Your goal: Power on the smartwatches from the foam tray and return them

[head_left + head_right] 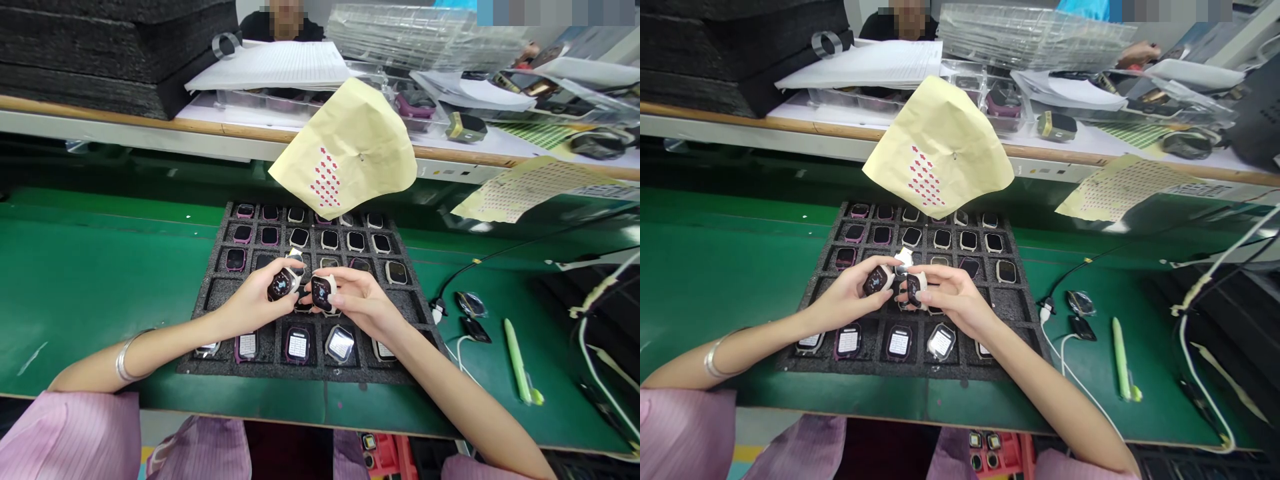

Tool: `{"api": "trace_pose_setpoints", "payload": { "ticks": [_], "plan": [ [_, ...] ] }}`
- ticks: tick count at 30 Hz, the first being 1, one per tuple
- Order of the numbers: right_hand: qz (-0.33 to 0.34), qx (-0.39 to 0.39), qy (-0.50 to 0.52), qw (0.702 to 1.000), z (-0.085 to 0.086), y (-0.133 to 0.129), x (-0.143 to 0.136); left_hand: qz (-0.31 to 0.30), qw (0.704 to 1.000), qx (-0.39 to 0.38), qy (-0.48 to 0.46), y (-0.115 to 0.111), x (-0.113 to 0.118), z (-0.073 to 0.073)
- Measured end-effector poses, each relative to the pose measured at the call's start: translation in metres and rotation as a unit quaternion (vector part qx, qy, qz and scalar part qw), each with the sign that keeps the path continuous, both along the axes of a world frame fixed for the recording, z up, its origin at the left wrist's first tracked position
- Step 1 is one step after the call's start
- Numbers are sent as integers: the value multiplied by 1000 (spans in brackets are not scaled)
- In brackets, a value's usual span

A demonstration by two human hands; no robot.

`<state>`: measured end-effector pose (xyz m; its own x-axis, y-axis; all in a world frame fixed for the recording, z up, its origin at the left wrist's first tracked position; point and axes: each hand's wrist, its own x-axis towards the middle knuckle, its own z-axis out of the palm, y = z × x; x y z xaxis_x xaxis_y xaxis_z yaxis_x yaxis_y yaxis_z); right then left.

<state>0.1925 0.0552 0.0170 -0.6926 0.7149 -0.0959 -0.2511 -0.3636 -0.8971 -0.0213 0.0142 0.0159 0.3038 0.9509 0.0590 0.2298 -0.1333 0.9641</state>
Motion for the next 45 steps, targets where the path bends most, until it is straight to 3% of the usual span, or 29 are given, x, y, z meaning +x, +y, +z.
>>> {"api": "trace_pose_setpoints", "payload": {
  "ticks": [12, 19, 28, 45],
  "plan": [
    [-50, 43, -59, 996, 7, -3, -1, -27, 1000, 8, 3, 1, -1, 4],
    [-48, 48, -58, 996, 8, -3, 0, -20, 999, 33, 15, 1, -3, 5],
    [-31, 44, -58, 997, 8, -6, 0, -59, 997, 37, 32, -4, -1, 15],
    [-30, 54, -73, 995, 8, -8, 0, -23, 996, 41, 71, 1, -3, 5]
  ]
}}
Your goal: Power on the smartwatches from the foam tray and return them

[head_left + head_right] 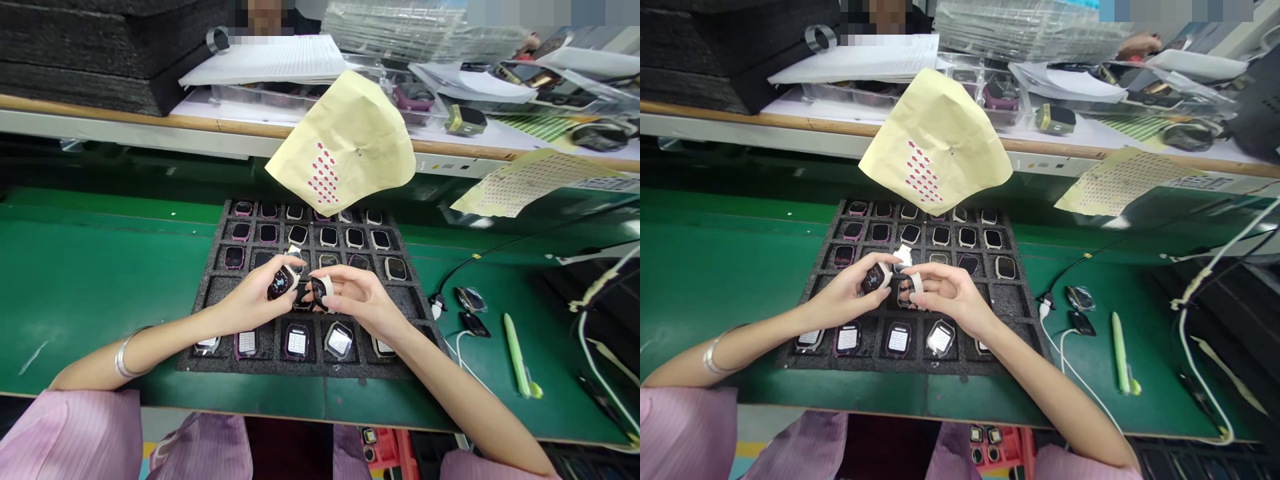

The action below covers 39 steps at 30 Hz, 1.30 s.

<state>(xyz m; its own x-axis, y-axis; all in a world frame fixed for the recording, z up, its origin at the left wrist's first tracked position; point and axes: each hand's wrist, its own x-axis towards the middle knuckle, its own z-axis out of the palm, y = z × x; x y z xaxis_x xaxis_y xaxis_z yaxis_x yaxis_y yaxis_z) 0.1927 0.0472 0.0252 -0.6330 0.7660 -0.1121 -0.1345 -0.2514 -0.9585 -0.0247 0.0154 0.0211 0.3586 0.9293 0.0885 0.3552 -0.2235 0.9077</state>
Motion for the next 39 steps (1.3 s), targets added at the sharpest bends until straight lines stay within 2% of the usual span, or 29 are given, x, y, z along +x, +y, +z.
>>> {"api": "trace_pose_setpoints", "payload": {
  "ticks": [7, 18, 24, 27, 31, 35, 39],
  "plan": [
    [3, 4, 13, 1000, 0, 1, 1, -29, 999, 5, -20, -8, 2, 8],
    [9, -4, 23, 1000, 3, -1, 2, -14, 1000, 0, -17, -8, 1, 10],
    [4, 0, 22, 1000, 0, -1, 1, -8, 1000, -15, -23, -5, -1, 4],
    [2, -10, 28, 1000, -1, 0, -1, 13, 996, -63, -55, -2, 0, 0],
    [-7, -68, 38, 997, -2, 5, -2, 33, 970, -186, -154, 4, 2, 0],
    [-8, -126, 25, 992, -2, 8, 2, 64, 919, -289, -259, 6, 1, 5],
    [-23, -130, 34, 991, -6, 5, 6, 62, 872, -358, -328, 6, -2, 5]
  ]
}}
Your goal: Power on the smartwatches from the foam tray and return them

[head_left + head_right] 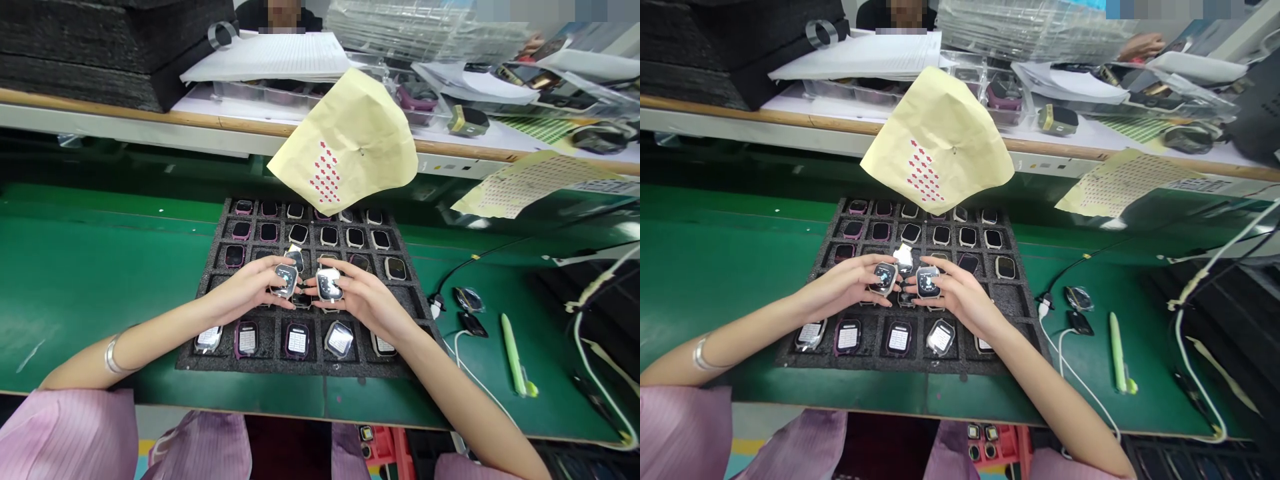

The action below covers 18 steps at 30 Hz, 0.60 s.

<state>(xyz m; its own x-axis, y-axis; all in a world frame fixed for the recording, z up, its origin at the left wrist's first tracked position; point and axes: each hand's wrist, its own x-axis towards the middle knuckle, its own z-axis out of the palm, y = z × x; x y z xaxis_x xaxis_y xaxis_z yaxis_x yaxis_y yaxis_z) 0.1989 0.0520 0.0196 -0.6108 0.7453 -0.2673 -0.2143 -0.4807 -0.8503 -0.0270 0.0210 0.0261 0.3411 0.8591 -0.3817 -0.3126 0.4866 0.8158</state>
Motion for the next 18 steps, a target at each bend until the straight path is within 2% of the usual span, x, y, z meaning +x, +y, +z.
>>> {"api": "trace_pose_setpoints", "payload": {
  "ticks": [5, 11, 15, 18],
  "plan": [
    [5, 12, 7, 1000, -4, -7, 2, -22, 999, -32, -13, -2, 0, -3],
    [2, 27, 5, 1000, -5, -11, 6, -19, 1000, 15, 16, -6, 6, -4],
    [1, 41, 5, 999, -9, -13, 8, -41, 998, 35, 30, -7, 7, -9],
    [4, 47, 16, 999, -11, -16, 9, -62, 993, 81, 61, -7, 8, -15]
  ]
}}
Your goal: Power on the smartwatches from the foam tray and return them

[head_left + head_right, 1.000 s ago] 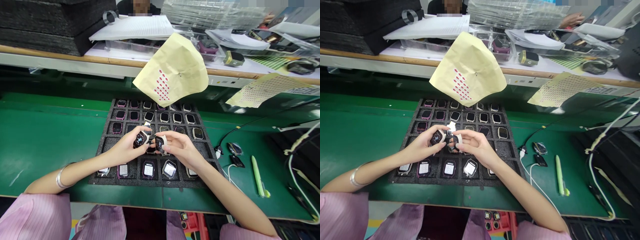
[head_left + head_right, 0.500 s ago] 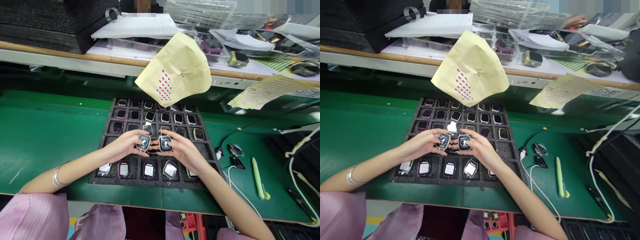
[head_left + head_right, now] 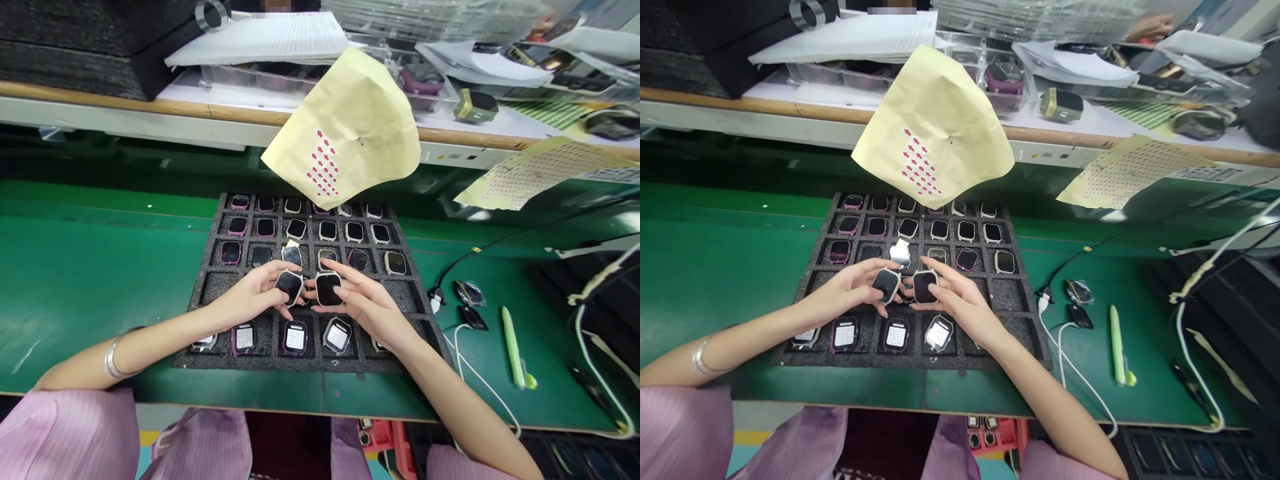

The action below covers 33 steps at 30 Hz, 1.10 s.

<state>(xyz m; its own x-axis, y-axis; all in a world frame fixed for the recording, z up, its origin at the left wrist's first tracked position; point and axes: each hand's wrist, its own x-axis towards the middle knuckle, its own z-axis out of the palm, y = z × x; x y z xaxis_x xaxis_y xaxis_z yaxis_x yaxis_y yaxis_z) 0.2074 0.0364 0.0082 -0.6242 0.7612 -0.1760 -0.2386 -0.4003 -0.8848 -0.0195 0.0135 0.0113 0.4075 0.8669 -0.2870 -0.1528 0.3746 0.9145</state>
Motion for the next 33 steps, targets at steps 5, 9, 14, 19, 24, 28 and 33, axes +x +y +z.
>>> {"api": "trace_pose_setpoints", "payload": {
  "ticks": [5, 9, 14, 19, 24, 28, 33],
  "plan": [
    [-1, 23, 13, 1000, -3, -4, -1, 3, 989, 114, 95, -2, 1, -9],
    [11, 43, -4, 999, -4, -3, -2, 1, 978, 157, 139, -5, 1, -11],
    [-4, 55, -42, 998, 0, -3, -1, -48, 961, 187, 197, -9, 0, -7],
    [-9, 20, -50, 998, 4, -5, -1, -32, 963, 182, 196, -9, 1, -4],
    [1, -28, -5, 1000, 1, -3, -2, -26, 964, 190, 183, -10, 3, -6],
    [22, -45, 25, 998, 0, -1, -1, -18, 965, 187, 182, -10, 2, -7],
    [54, -12, 37, 998, 1, 0, 2, -16, 968, 183, 170, -10, 2, -7]
  ]
}}
